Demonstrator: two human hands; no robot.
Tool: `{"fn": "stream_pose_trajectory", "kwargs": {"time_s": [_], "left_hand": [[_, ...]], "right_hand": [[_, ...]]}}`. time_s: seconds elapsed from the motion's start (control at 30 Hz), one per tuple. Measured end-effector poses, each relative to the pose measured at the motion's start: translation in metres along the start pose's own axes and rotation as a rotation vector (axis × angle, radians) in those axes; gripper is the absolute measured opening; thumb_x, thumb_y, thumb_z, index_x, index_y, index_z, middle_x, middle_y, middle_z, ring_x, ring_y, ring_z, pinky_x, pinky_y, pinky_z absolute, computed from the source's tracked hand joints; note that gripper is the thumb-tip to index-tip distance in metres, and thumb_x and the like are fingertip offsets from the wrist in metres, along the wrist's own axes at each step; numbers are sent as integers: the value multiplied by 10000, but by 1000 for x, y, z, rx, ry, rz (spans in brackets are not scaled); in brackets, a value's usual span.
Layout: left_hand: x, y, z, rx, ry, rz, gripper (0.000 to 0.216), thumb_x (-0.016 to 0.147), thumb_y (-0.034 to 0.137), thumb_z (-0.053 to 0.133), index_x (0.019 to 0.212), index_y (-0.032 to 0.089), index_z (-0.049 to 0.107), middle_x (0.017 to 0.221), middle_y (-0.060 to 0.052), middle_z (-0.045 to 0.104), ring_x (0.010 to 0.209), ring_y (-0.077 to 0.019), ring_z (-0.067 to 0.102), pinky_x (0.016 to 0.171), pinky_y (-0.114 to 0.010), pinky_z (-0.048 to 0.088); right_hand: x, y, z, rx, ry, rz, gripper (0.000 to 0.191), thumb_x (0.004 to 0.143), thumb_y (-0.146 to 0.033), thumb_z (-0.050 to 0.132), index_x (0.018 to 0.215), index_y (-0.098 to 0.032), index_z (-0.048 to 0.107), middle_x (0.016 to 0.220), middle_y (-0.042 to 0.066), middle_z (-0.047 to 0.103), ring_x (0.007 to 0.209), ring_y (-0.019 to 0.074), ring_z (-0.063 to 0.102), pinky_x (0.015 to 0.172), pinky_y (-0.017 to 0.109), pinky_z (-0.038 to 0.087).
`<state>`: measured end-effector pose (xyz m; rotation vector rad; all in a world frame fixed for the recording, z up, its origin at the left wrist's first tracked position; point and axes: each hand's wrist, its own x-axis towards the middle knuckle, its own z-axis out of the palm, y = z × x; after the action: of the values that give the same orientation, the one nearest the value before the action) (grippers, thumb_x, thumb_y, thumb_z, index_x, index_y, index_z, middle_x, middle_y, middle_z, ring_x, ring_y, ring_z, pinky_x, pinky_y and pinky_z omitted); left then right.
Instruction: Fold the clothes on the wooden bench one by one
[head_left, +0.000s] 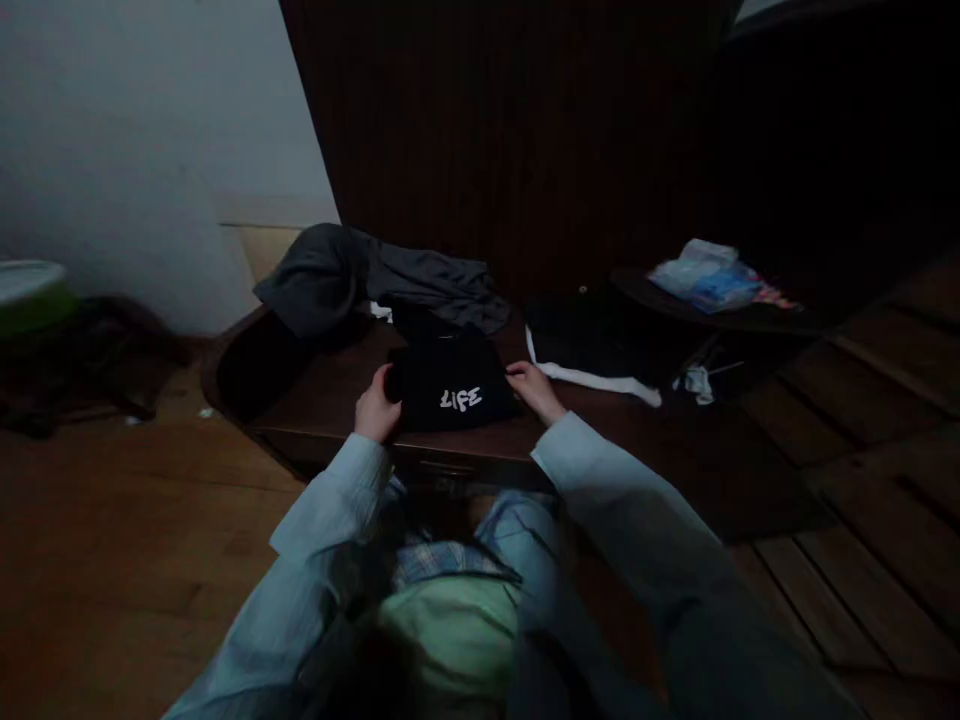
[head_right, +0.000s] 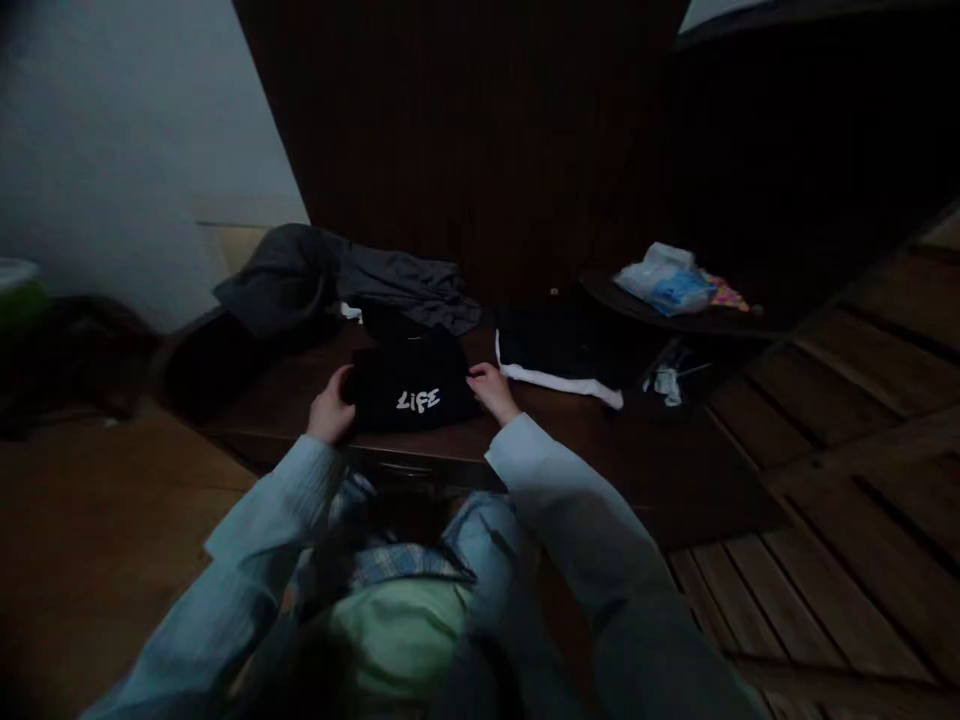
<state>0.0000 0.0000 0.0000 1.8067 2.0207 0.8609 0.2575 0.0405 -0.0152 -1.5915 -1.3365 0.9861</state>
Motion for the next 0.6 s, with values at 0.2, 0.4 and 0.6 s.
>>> {"fn": "stream_pose_trajectory", "kwargs": {"time_s": [0.2,0.4,0.6], "left_hand": [[3,-9,4,-178,-17,113,654,675,247,593,1295,220,387,1127,-52,615,1040,-235,570,882,-330,450],[3,-16,10,-262,-5,162,622,660,258,598,1257,200,433,1122,-64,614,1007,-218,583,873,-321,453],[4,-15,9,-251,-1,116,624,669,275,600,1265,221,423,1109,-66,619,990,-227,588,850,-330,457]], "right_hand": [[1,3,4,29,3,-120,233,535,-109,520,708,-221,413,507,-98,495,455,89,462,435,185,313],[5,6,3,21,-57,-127,97,572,-197,538,648,-197,477,528,-58,518,561,126,517,534,226,382],[8,11,2,-41,-89,-269,79,637,-258,497,599,-202,457,547,-44,486,596,142,499,586,256,395]]}}
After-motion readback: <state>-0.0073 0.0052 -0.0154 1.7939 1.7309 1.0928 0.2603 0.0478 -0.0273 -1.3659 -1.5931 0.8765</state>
